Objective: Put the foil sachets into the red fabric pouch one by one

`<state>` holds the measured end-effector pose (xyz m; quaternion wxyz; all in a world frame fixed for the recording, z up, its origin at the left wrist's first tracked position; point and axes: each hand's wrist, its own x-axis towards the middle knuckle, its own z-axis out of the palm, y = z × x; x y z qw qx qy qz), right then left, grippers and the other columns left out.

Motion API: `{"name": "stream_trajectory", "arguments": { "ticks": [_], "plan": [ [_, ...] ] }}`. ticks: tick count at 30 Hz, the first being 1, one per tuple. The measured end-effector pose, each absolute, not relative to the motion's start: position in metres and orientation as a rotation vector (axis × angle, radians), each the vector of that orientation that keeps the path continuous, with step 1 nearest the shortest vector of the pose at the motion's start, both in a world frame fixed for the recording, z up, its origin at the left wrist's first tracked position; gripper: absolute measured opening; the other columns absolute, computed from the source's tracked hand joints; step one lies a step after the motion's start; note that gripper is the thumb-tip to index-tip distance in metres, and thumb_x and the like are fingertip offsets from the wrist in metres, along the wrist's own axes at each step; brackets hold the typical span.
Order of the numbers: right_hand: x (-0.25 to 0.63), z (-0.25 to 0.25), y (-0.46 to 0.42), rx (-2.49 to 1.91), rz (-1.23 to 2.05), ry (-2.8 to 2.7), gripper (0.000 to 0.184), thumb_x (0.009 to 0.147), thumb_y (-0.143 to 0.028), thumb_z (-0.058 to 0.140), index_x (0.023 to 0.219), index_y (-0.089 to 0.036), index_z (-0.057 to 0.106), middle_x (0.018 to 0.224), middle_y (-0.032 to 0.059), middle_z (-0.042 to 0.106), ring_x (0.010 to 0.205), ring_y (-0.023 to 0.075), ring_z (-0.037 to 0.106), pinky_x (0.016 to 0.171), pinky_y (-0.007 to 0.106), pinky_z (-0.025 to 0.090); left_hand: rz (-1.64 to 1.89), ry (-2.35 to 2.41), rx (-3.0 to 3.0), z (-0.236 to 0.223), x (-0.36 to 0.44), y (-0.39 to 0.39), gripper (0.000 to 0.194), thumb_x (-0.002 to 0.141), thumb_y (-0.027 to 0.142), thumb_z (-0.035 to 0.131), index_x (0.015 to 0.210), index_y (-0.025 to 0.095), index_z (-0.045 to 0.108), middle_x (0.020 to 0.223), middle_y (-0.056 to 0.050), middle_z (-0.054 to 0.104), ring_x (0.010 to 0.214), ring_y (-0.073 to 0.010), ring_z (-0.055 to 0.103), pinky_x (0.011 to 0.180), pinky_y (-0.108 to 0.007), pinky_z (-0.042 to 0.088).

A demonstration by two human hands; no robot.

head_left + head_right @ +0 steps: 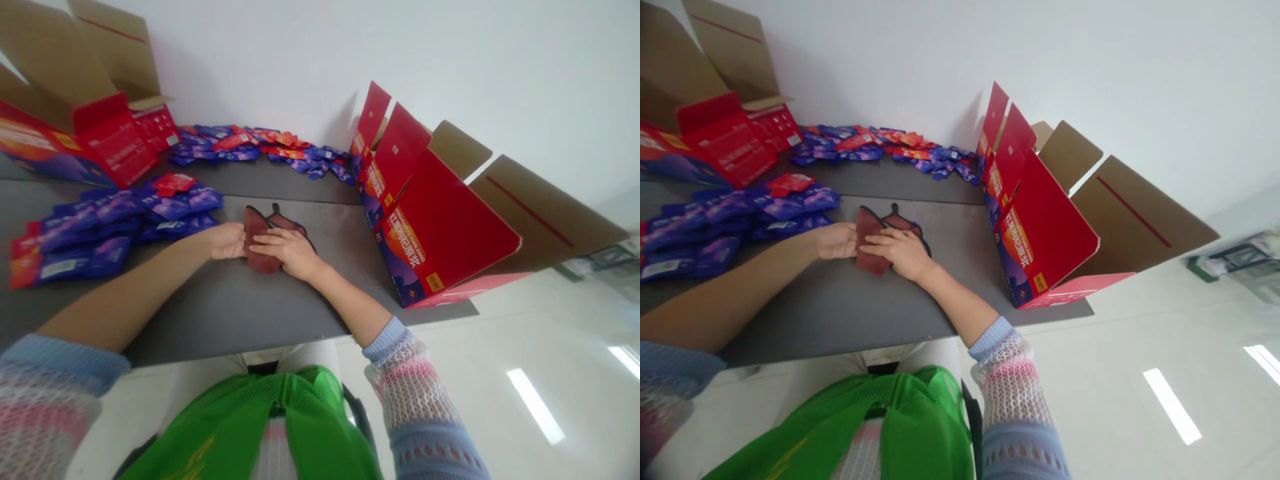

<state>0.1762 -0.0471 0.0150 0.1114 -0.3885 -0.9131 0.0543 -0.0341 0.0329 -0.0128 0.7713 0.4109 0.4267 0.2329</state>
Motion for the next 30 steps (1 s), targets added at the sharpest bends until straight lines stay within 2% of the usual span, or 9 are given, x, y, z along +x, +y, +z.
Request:
{"name": "stream_trajectory", "arguments": {
  "ticks": [2,6,10,19,21,24,27,30],
  "plan": [
    [0.176,0.011,-0.043,-1.194,0.174,-2.664,0.057,0.097,-0.008,0.039,0.141,-0.038,0.058,0.154,-0.0099,0.050,0.143,0.0166,0.038,0.115,0.038,0.034,0.467,0.911,0.892,-0.013,-0.035,0.034,0.049,0.081,-0.005,0.052,0.127,0.008,0.065,0.101,-0.017,0.078,0.094,-0.0275,0.077,0.091,-0.042,0.061],
    [0.201,0.009,-0.024,-1.454,0.132,-2.524,0.052,0.097,-0.011,0.043,0.136,-0.038,0.063,0.153,-0.0091,0.051,0.139,0.0205,0.043,0.110,0.040,0.040,0.373,0.867,0.870,-0.008,-0.037,0.035,0.036,0.086,0.001,0.060,0.121,0.007,0.062,0.101,-0.019,0.077,0.098,-0.0307,0.076,0.100,-0.050,0.055],
    [0.233,0.006,-0.010,-1.748,0.062,-2.341,0.047,0.096,-0.014,0.046,0.132,-0.036,0.067,0.149,-0.0054,0.057,0.132,0.0241,0.048,0.106,0.042,0.043,0.396,0.950,0.859,-0.002,-0.034,0.029,0.033,0.090,0.005,0.058,0.123,0.006,0.057,0.099,-0.021,0.077,0.095,-0.0318,0.076,0.104,-0.049,0.050],
    [0.240,0.006,-0.012,-1.996,-0.013,-2.167,0.048,0.101,-0.018,0.037,0.138,-0.035,0.061,0.152,-0.0012,0.054,0.132,0.0259,0.046,0.103,0.044,0.043,0.719,1.290,0.912,0.010,-0.007,0.003,0.027,0.088,-0.001,0.051,0.112,0.001,0.063,0.079,-0.017,0.075,0.069,-0.0237,0.075,0.089,-0.042,0.059],
    [0.240,0.007,-0.013,-1.997,-0.019,-2.162,0.048,0.101,-0.019,0.036,0.139,-0.035,0.061,0.152,-0.0021,0.054,0.131,0.0253,0.047,0.103,0.044,0.043,0.804,1.313,0.939,0.016,-0.006,0.003,0.031,0.088,0.001,0.052,0.116,0.001,0.063,0.084,-0.017,0.075,0.070,-0.0214,0.074,0.086,-0.041,0.060],
    [0.240,0.007,-0.014,-1.990,-0.027,-2.155,0.048,0.101,-0.019,0.036,0.138,-0.036,0.061,0.152,-0.0027,0.054,0.130,0.0248,0.047,0.102,0.043,0.043,0.955,1.370,1.227,0.030,-0.018,0.006,0.043,0.091,0.010,0.050,0.131,0.003,0.061,0.102,-0.018,0.075,0.077,-0.0211,0.073,0.081,-0.040,0.061],
    [0.241,0.006,-0.014,-1.985,-0.016,-2.160,0.048,0.101,-0.020,0.036,0.139,-0.035,0.060,0.152,-0.0015,0.053,0.129,0.0245,0.047,0.102,0.043,0.042,1.103,1.647,1.864,0.049,-0.044,0.008,0.050,0.095,0.021,0.045,0.143,0.016,0.060,0.122,-0.015,0.071,0.097,-0.0259,0.071,0.089,-0.042,0.056],
    [0.240,0.006,-0.014,-1.982,-0.016,-2.155,0.047,0.102,-0.021,0.035,0.139,-0.034,0.061,0.152,-0.0004,0.053,0.130,0.0250,0.046,0.102,0.043,0.042,1.094,2.129,2.245,0.065,-0.079,0.012,0.054,0.094,0.025,0.042,0.147,0.025,0.057,0.124,-0.014,0.070,0.111,-0.0334,0.065,0.095,-0.049,0.047]
  ]
}}
